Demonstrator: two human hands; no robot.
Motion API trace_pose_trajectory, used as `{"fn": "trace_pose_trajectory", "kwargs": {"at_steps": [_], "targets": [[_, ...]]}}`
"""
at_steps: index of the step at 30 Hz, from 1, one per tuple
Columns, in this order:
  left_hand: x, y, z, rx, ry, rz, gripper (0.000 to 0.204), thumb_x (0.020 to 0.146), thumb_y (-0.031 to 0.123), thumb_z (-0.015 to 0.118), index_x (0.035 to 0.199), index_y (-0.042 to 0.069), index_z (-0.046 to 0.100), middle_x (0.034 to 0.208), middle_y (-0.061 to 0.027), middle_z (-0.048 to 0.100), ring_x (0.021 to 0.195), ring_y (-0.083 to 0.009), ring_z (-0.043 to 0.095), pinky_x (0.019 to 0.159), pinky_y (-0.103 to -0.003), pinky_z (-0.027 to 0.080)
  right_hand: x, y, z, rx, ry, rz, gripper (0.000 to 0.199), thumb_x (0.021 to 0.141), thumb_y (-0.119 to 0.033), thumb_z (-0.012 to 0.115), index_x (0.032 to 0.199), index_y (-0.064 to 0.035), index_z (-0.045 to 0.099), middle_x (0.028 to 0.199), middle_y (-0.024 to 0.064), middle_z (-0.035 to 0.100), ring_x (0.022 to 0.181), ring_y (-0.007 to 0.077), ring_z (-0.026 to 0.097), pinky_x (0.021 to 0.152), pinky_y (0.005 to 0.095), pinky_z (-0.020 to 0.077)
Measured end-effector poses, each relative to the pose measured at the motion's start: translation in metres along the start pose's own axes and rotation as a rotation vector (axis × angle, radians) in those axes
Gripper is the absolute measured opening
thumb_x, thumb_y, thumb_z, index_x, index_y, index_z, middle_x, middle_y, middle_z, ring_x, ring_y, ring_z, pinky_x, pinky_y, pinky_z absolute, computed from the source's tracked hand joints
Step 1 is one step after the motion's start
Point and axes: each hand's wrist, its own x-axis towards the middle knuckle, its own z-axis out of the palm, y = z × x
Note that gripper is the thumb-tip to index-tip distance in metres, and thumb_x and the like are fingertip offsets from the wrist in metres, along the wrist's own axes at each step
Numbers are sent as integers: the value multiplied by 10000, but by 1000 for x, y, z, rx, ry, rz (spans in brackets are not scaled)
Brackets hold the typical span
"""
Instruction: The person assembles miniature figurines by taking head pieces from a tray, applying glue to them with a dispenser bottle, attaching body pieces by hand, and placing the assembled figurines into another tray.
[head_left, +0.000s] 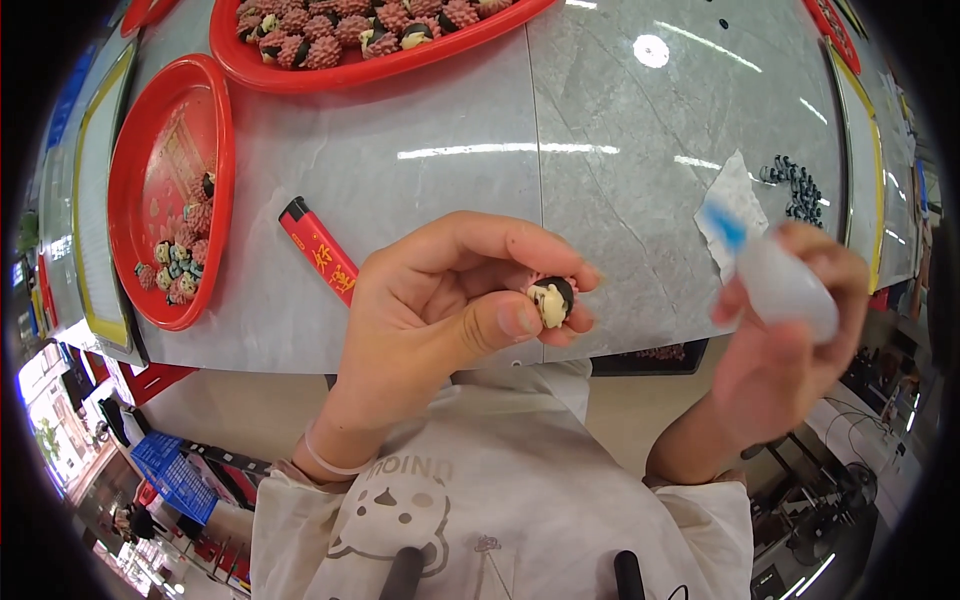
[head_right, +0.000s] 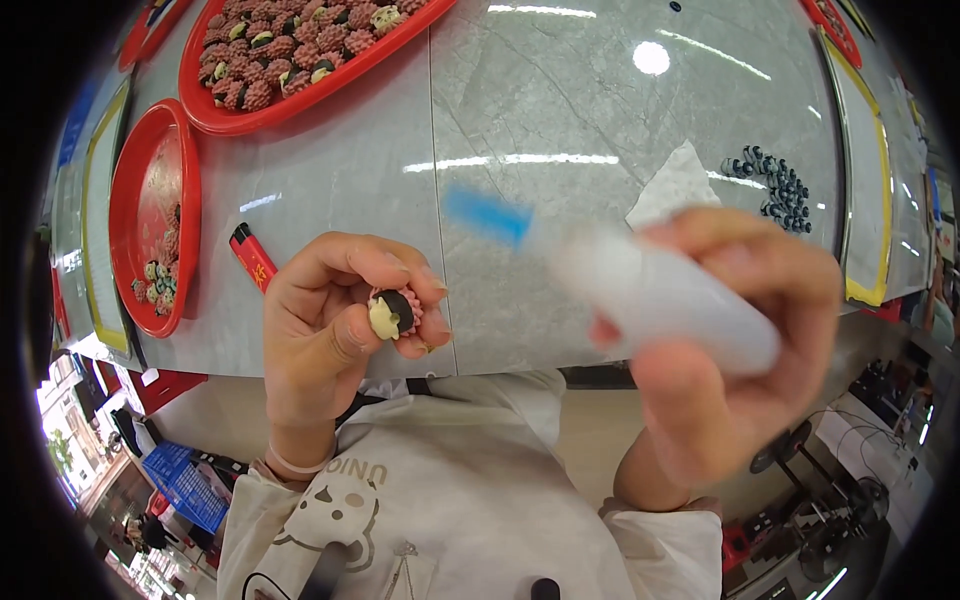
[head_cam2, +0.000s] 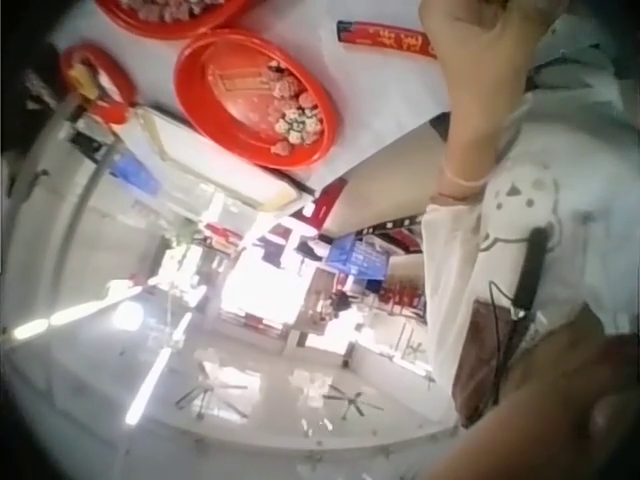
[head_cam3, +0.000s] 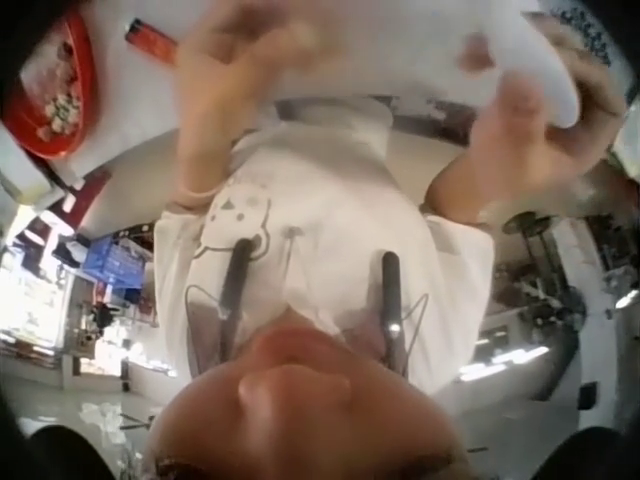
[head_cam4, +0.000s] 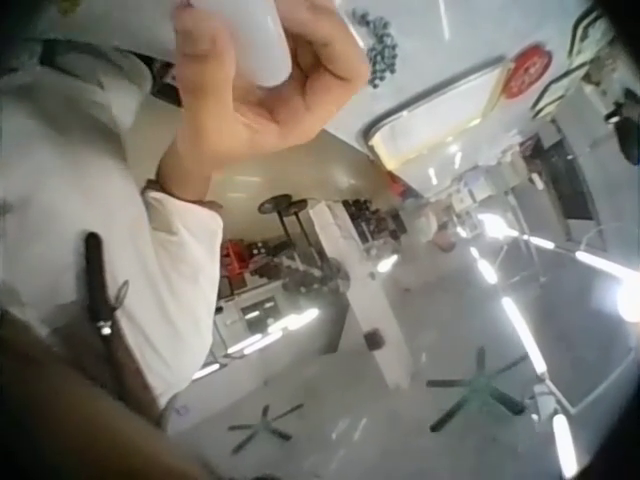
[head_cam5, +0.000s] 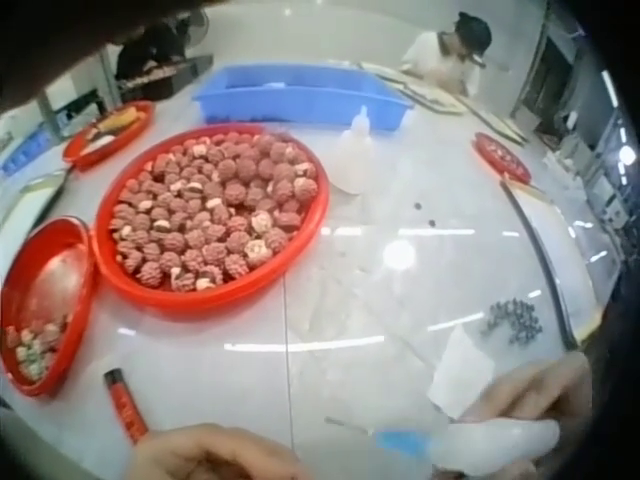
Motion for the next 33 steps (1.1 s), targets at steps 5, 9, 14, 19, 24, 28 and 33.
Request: {"fn": "trace_pose_trajectory", "kwargs": {"at_steps": [5, 9, 14, 19, 24, 28, 33], "targets": [[-1, -1, 4, 56, 37, 0, 329, 807, 225, 645, 977, -18, 503, 943, -183, 567, 755, -192, 614, 609, -245, 509, 13, 36, 21, -189, 82, 45, 315, 746, 40, 590, 1006, -16, 421, 991, 163, 573, 896, 190, 549, 790, 276, 403], [-2, -3, 6, 131, 88, -6, 312, 811, 227, 641, 962, -6, 500, 927, -152, 561, 741, -173, 610, 610, -225, 495, 24, 43, 29, -427, 117, -76, 379, 695, 63, 627, 1031, -20, 470, 992, 111, 589, 916, 156, 549, 799, 268, 403], [-2, -4, 5, 189, 100, 8, 295, 816, 225, 633, 954, 0, 499, 919, -139, 556, 730, -159, 610, 601, -202, 483, 20, 45, 26, -492, 45, 36, 363, 669, 51, 628, 1010, -41, 544, 992, 75, 596, 954, 141, 546, 807, 251, 401], [-1, -2, 7, 178, 86, 13, 289, 819, 218, 628, 957, -2, 501, 920, -144, 559, 731, -162, 612, 591, -200, 489, 27, 18, -21, -857, 159, -29, 313, 695, -11, 612, 1007, -27, 583, 988, 61, 593, 938, 183, 541, 826, 294, 396], [-1, -4, 6, 194, 78, -3, 299, 816, 222, 630, 963, -7, 504, 924, -155, 561, 733, -172, 613, 584, -216, 505, 30, 34, -55, -1245, 207, -41, 239, 691, -21, 625, 930, -36, 624, 963, 46, 582, 886, 189, 527, 794, 299, 388], [0, -4, 6, 192, 77, -3, 309, 812, 224, 634, 966, -12, 507, 922, -162, 563, 736, -180, 613, 584, -225, 510, 27, 34, -51, -1190, 243, -52, 214, 694, -11, 636, 907, -35, 634, 933, 44, 579, 875, 182, 520, 766, 298, 400], [-1, -4, 1, 126, 27, 10, 269, 815, 137, 614, 989, -39, 509, 960, -180, 568, 791, -202, 615, 645, -258, 521, 10, 9, -42, -349, 311, 200, 191, 735, 30, 600, 926, 34, 595, 920, 110, 592, 763, 174, 590, 662, 257, 477]]}}
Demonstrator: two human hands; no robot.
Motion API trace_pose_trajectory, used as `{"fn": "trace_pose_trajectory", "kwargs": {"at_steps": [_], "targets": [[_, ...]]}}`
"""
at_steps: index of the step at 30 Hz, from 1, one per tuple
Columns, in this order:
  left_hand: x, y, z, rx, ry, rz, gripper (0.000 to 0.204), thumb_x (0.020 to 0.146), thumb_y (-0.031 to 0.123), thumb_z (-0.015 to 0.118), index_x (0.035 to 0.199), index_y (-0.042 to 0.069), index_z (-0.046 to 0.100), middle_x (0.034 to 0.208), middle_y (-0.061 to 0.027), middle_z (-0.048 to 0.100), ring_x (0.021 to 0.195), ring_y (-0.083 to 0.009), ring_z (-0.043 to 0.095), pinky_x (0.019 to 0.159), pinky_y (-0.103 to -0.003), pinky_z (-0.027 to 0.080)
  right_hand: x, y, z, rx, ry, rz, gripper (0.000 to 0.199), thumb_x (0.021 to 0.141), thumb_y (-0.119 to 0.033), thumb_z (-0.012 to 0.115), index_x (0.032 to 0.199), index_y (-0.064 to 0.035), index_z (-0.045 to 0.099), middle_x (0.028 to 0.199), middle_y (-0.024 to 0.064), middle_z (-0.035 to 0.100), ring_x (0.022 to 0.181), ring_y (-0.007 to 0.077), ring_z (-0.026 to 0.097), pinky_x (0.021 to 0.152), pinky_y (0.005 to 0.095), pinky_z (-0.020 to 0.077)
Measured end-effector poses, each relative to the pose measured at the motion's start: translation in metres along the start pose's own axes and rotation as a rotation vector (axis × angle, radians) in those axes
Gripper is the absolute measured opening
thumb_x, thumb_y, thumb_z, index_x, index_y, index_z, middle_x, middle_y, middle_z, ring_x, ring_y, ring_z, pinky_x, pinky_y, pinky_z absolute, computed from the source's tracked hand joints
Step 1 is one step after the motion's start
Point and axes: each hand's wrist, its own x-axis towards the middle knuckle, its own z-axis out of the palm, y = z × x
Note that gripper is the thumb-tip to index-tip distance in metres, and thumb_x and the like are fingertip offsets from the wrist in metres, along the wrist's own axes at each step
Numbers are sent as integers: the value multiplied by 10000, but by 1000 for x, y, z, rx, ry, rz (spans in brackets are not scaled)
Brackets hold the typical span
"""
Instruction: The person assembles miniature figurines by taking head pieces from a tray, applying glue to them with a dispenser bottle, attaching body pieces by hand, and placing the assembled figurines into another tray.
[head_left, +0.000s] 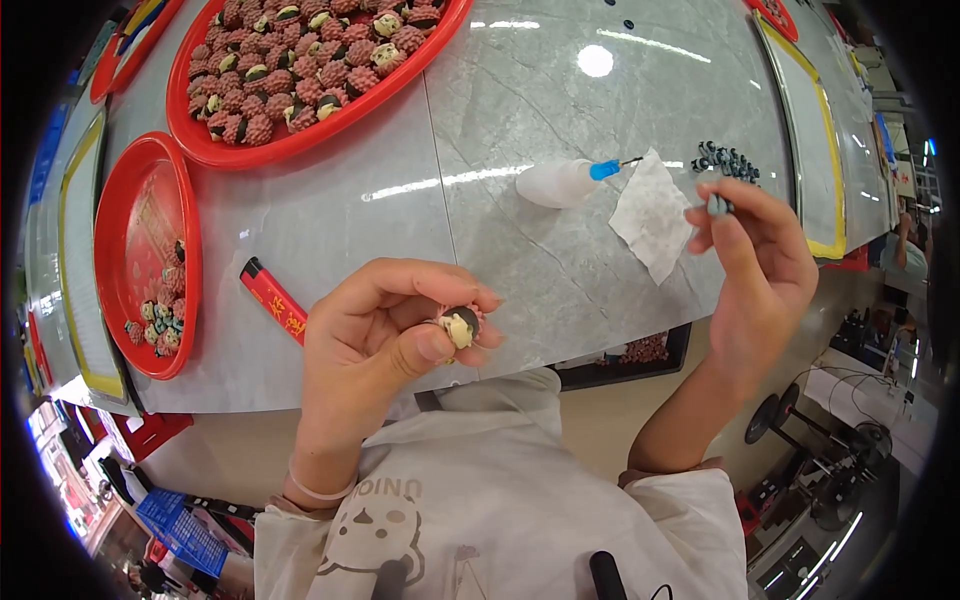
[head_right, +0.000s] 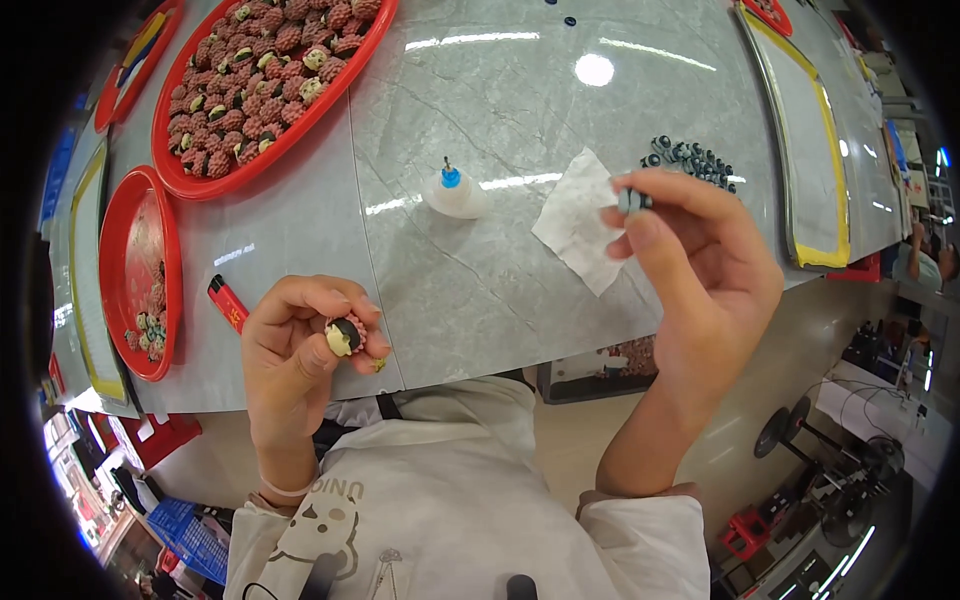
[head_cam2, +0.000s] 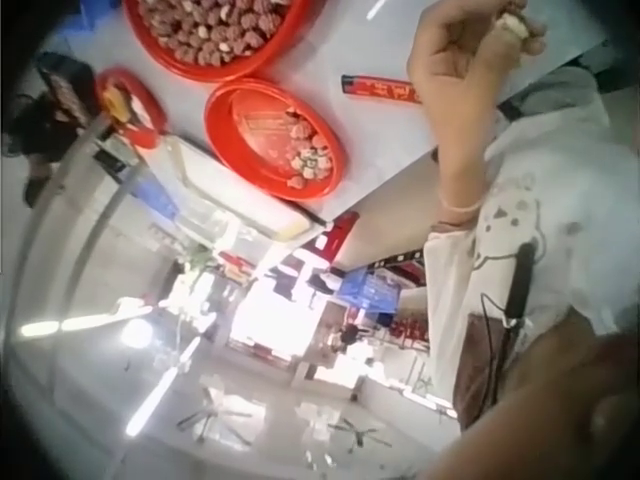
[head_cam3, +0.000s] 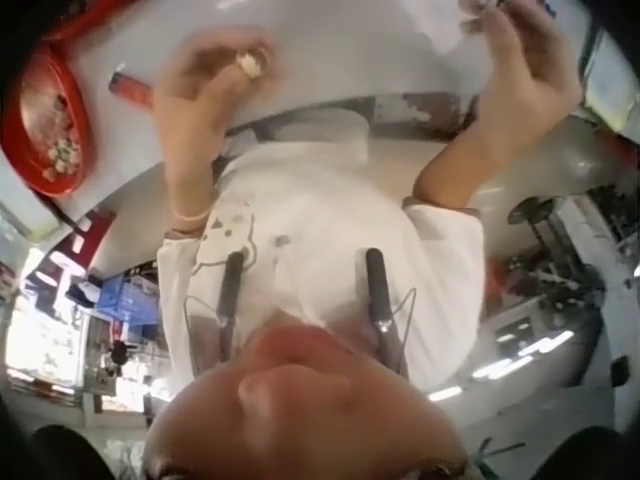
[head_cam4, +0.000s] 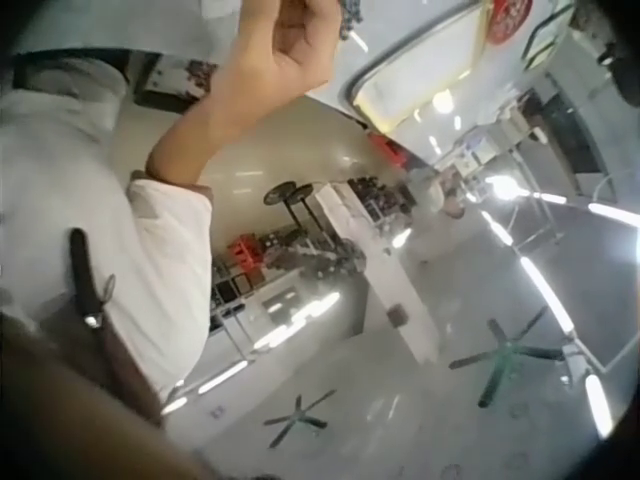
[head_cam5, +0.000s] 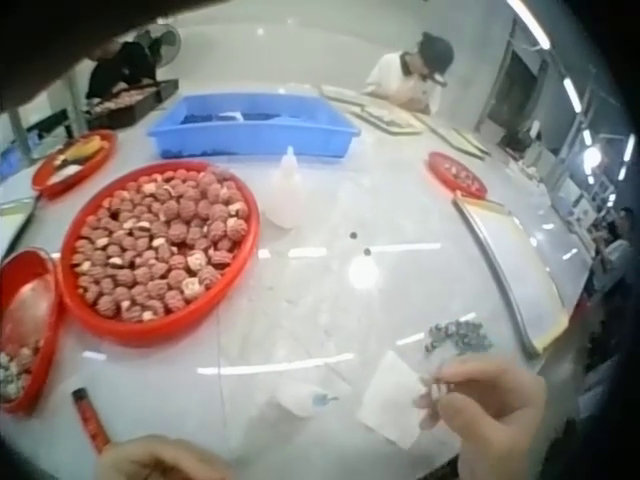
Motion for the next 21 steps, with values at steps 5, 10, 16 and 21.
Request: {"fn": "trace_pose_trajectory", "kwargs": {"at_steps": [5, 10, 16, 21], "targets": [[0, 0, -4, -57, -68, 23, 225, 826, 35, 577, 1015, -67, 509, 1012, -194, 568, 868, -218, 612, 718, -287, 532, -15, 5, 10, 768, -485, 99, 204, 751, 97, 496, 953, 86, 525, 918, 242, 575, 788, 270, 633, 626, 307, 558], [1, 2, 5, 30, 37, -25, 324, 791, 204, 659, 973, -12, 502, 950, -176, 553, 755, -201, 612, 606, -245, 510, -27, 13, 36, 994, -643, 138, 174, 736, 88, 531, 908, 89, 556, 942, 232, 539, 744, 257, 624, 606, 300, 549], [2, -4, -5, -79, -86, 65, 230, 827, 19, 573, 1030, -61, 503, 1029, -168, 557, 899, -196, 596, 772, -293, 512, -28, 4, 50, 963, -752, 138, 208, 700, 99, 581, 908, 77, 588, 936, 178, 538, 763, 182, 571, 621, 245, 489], [1, -3, -4, -112, -70, 51, 238, 809, -4, 589, 1023, -57, 498, 1016, -156, 559, 887, -175, 589, 778, -291, 510, -32, -6, 60, 625, -557, 38, 180, 691, 46, 652, 858, 53, 584, 921, 187, 507, 680, 182, 575, 566, 238, 480]]}}
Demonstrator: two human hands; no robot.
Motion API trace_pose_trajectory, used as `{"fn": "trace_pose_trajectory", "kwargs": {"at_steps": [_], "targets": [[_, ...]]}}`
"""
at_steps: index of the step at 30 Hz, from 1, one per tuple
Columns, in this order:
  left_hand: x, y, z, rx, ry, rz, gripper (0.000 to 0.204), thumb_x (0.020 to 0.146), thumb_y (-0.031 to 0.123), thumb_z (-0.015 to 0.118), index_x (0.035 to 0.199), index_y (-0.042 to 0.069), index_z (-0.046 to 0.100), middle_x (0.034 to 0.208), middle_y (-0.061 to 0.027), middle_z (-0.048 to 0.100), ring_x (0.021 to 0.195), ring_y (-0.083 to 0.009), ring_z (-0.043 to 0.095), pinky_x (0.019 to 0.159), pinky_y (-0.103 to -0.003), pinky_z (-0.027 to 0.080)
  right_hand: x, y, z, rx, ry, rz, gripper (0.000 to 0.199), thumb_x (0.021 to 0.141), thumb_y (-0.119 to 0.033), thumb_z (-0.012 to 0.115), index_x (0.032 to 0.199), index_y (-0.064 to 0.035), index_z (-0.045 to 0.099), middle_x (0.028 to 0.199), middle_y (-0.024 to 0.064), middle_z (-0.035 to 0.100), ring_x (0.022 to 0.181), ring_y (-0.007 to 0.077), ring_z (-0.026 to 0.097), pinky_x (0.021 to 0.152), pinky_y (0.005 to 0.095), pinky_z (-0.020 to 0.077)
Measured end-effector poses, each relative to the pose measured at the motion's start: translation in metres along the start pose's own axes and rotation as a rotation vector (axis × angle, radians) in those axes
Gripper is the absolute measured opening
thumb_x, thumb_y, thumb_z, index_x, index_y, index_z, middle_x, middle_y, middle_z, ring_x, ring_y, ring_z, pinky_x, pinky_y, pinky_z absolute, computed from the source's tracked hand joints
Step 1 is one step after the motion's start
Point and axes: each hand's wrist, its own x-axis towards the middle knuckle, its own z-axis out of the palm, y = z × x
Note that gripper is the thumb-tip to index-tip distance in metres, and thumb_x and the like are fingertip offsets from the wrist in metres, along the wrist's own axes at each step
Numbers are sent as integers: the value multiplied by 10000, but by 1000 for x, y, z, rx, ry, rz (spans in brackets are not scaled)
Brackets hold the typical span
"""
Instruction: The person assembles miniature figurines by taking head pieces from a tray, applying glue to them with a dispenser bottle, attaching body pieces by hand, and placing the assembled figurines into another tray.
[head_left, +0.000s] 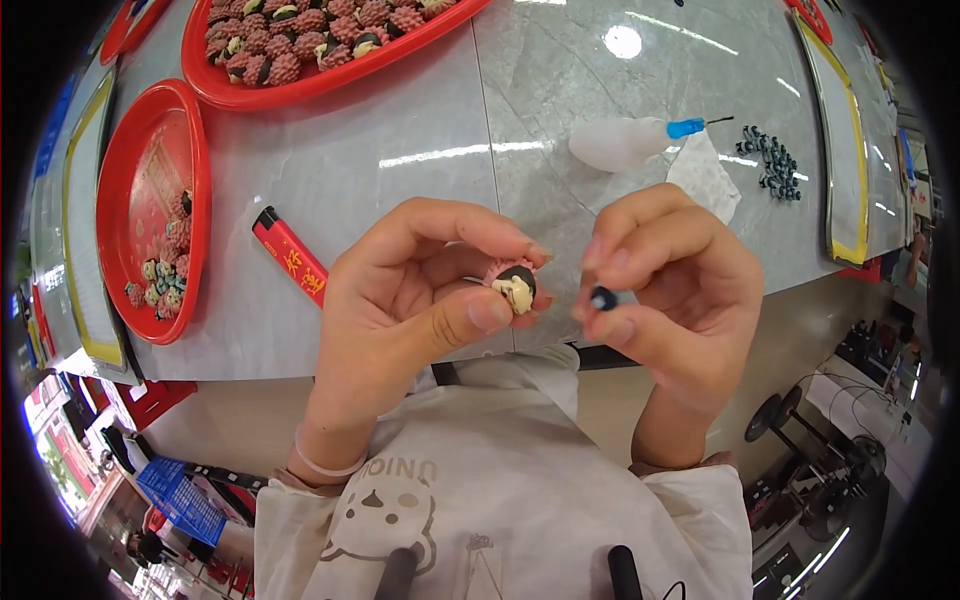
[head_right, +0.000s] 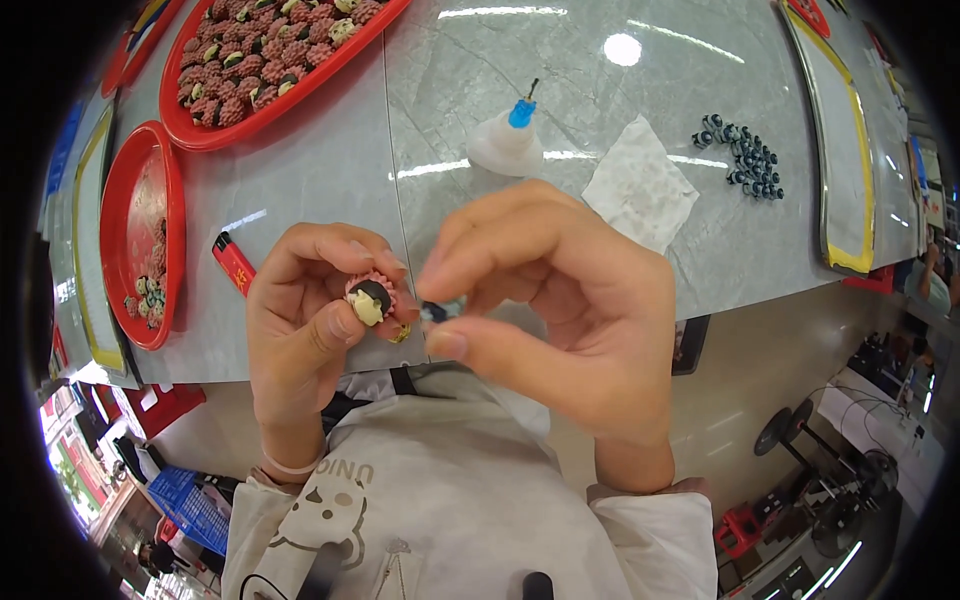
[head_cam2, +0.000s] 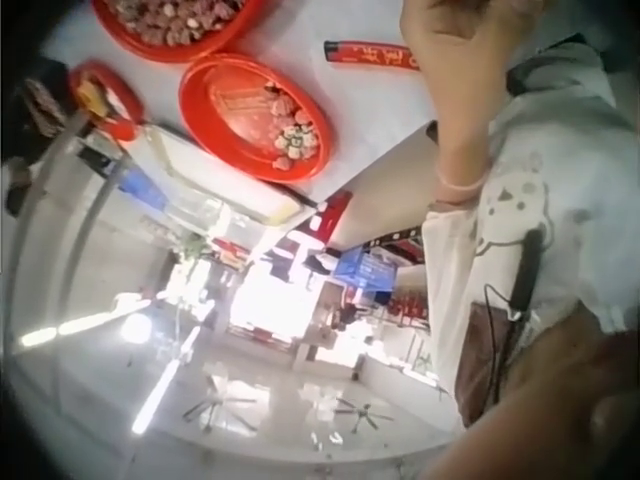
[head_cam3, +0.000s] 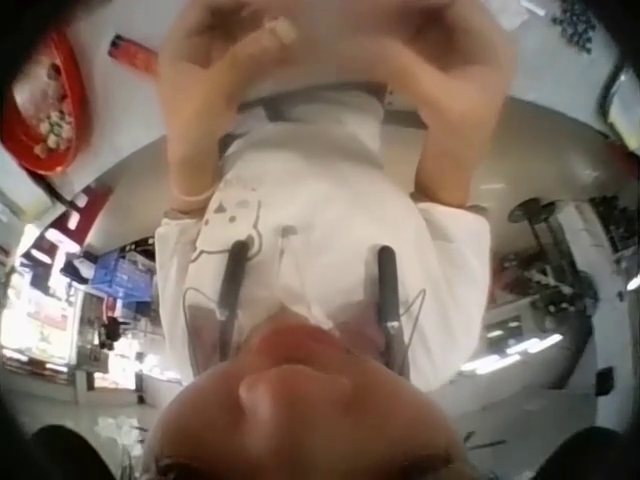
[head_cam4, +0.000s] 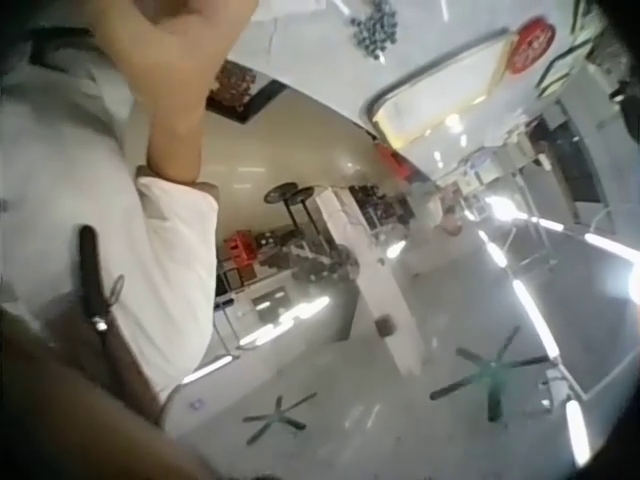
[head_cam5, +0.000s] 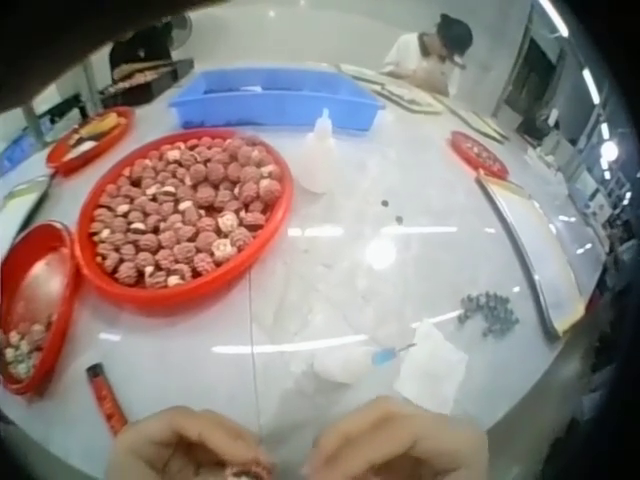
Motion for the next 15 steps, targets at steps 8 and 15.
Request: {"fn": "trace_pose_trajectory", "kwargs": {"at_steps": [8, 15], "targets": [[0, -2, -1, -35, 3, 22, 254, 779, -29, 618, 997, -70, 493, 977, -143, 566, 881, -154, 580, 753, -254, 513, 4, -4, 1, -419, -90, -207, 230, 648, 76, 678, 854, 54, 577, 868, 192, 574, 790, 221, 593, 647, 270, 488], [0, -2, -2, -7, 21, 32, 267, 734, -69, 644, 968, -71, 515, 899, -104, 556, 825, -134, 574, 740, -235, 505, 1, 3, 7, -469, -47, -315, 304, 587, 94, 730, 848, 36, 586, 819, 184, 591, 702, 221, 619, 610, 266, 511]]}}
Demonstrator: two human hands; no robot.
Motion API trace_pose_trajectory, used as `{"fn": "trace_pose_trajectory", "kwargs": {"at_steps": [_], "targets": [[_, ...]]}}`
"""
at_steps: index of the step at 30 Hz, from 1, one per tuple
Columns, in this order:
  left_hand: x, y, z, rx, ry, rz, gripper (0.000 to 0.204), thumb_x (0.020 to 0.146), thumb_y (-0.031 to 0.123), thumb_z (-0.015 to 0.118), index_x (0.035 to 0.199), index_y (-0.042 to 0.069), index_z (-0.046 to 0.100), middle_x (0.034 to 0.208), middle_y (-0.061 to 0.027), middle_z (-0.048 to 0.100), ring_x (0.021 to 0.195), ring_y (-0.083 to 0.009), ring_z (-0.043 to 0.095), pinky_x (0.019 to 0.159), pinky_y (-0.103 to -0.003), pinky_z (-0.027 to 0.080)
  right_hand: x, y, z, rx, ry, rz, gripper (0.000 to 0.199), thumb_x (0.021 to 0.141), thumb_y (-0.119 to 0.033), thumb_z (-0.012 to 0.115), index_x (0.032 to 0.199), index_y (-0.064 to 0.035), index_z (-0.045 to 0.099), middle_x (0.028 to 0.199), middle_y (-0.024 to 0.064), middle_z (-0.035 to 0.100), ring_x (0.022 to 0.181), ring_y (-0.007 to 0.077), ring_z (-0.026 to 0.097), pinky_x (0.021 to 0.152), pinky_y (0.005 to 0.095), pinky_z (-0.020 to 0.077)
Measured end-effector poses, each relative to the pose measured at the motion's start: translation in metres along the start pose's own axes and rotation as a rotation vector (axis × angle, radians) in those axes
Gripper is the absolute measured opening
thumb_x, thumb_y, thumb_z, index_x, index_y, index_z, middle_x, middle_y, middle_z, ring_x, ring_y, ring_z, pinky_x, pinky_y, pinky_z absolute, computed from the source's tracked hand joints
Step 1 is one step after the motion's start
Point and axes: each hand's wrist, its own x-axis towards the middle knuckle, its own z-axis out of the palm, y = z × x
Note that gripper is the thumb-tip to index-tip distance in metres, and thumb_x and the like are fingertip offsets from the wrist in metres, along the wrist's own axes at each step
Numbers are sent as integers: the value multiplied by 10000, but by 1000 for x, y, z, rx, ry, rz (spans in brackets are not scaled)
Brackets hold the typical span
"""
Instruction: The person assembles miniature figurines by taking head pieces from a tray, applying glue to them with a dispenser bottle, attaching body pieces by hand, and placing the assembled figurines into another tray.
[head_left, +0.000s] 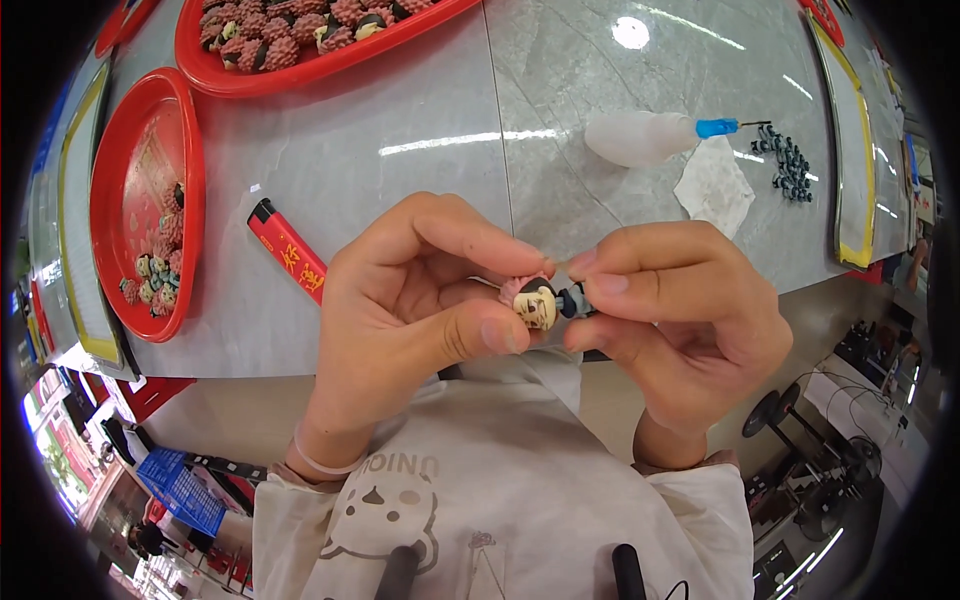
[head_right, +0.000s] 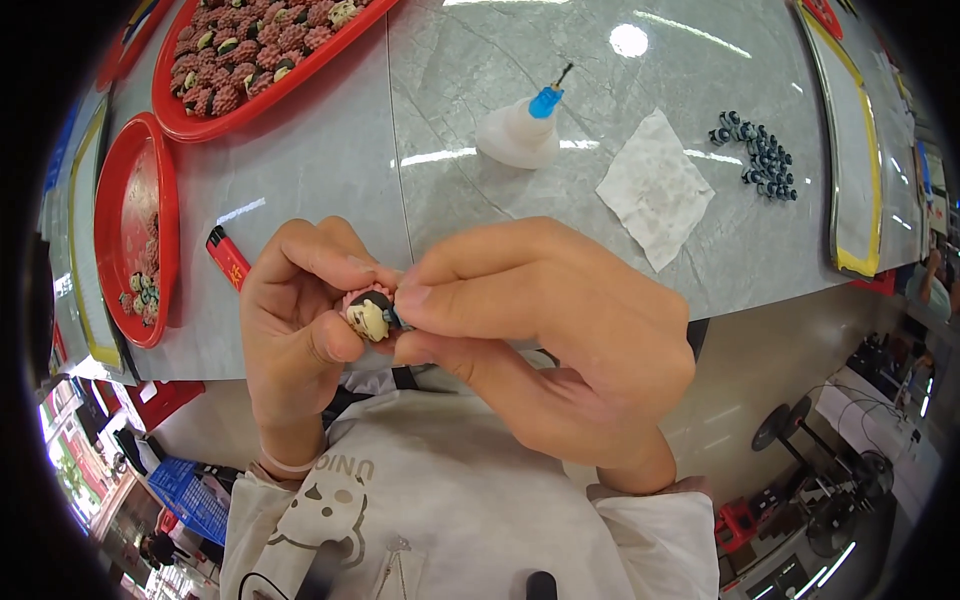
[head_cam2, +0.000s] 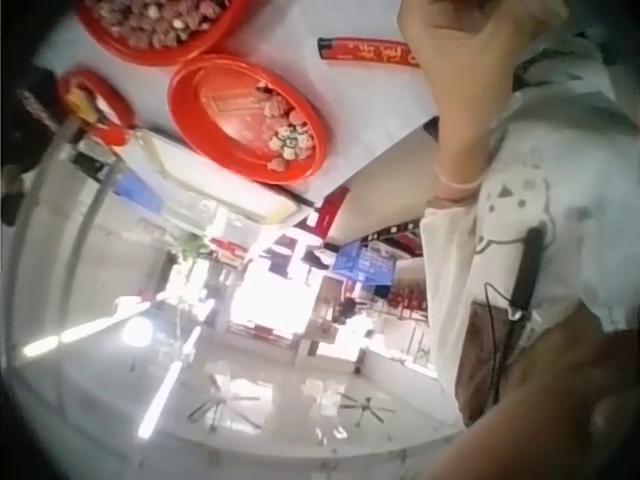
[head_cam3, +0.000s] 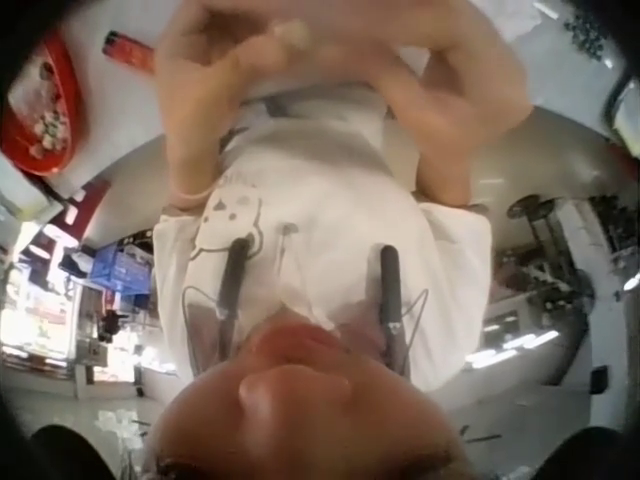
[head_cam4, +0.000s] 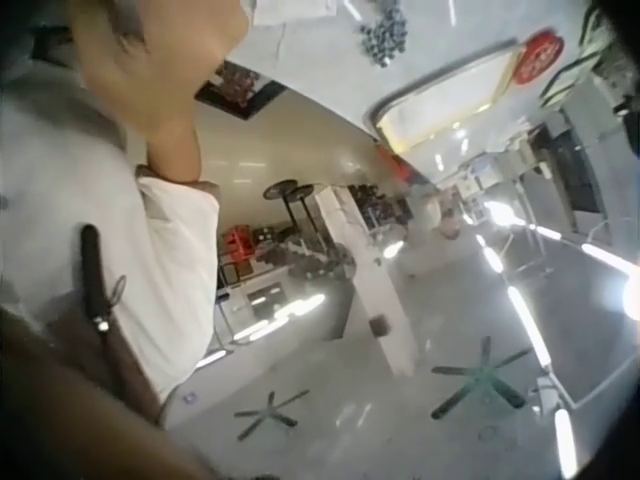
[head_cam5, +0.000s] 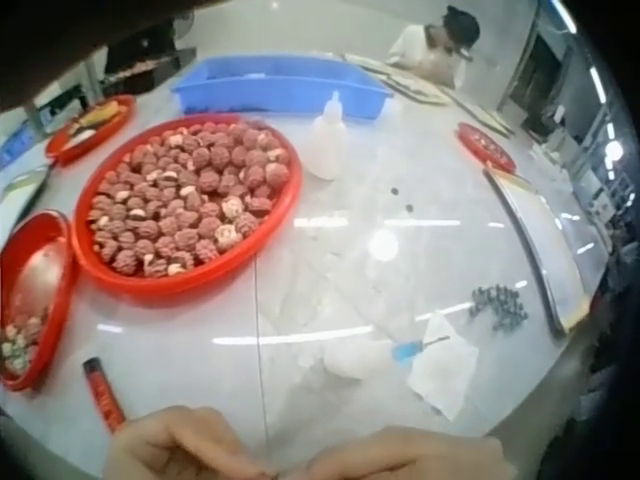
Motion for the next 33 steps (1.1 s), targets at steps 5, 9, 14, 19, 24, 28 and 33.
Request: {"fn": "trace_pose_trajectory", "kwargs": {"at_steps": [5, 9, 14, 19, 24, 28, 33], "targets": [[-2, 0, 1, 51, 26, 9, 272, 713, -75, 663, 952, -63, 533, 864, -89, 546, 787, -122, 564, 715, -226, 496, 1, -1, 3, -70, 5, -68, 296, 584, 52, 751, 832, 24, 591, 794, 178, 596, 673, 212, 622, 555, 255, 520], [-4, 3, 1, 147, 68, -62, 379, 678, 229, 758, 887, 11, 530, 816, -61, 526, 784, -148, 602, 704, -225, 499, 2, -3, 4, -176, -12, -105, 287, 580, 4, 763, 811, 10, 593, 766, 165, 603, 646, 201, 622, 514, 243, 513], [-5, 0, -1, 135, 59, -9, 352, 663, 193, 768, 862, 14, 539, 823, -70, 532, 794, -157, 608, 727, -239, 501, 4, -9, 6, -218, -15, -69, 267, 572, -26, 770, 770, 6, 594, 737, 154, 607, 617, 178, 612, 490, 222, 487], [-3, 0, -3, 145, 54, 9, 337, 639, 143, 781, 843, 16, 546, 851, -87, 552, 796, -162, 612, 724, -236, 500, 9, -9, 6, -234, -15, -49, 258, 572, -38, 774, 757, 9, 600, 722, 155, 607, 597, 159, 601, 477, 206, 464], [-1, 0, -6, 134, 17, 36, 256, 695, -29, 708, 926, -28, 597, 864, -68, 555, 777, -110, 547, 699, -229, 466, 9, -1, 9, -202, 2, -70, 233, 601, -43, 760, 764, 14, 603, 742, 156, 598, 552, 145, 583, 468, 184, 452], [-3, 14, 10, -47, 157, -193, 411, 679, 121, 753, 995, -7, 523, 930, -101, 554, 886, -171, 563, 781, -294, 475, 6, -13, 17, -161, 7, 28, 193, 681, -104, 726, 811, -5, 623, 840, 158, 573, 651, 163, 570, 514, 212, 439], [-12, 19, 0, -64, 58, -58, 440, 733, 132, 710, 1068, -6, 460, 957, -118, 545, 892, -198, 566, 772, -310, 480, -4, -14, 19, -405, -53, -143, 427, 676, -444, 674, 913, -89, 688, 1007, 138, 519, 798, 193, 483, 602, 263, 392]]}}
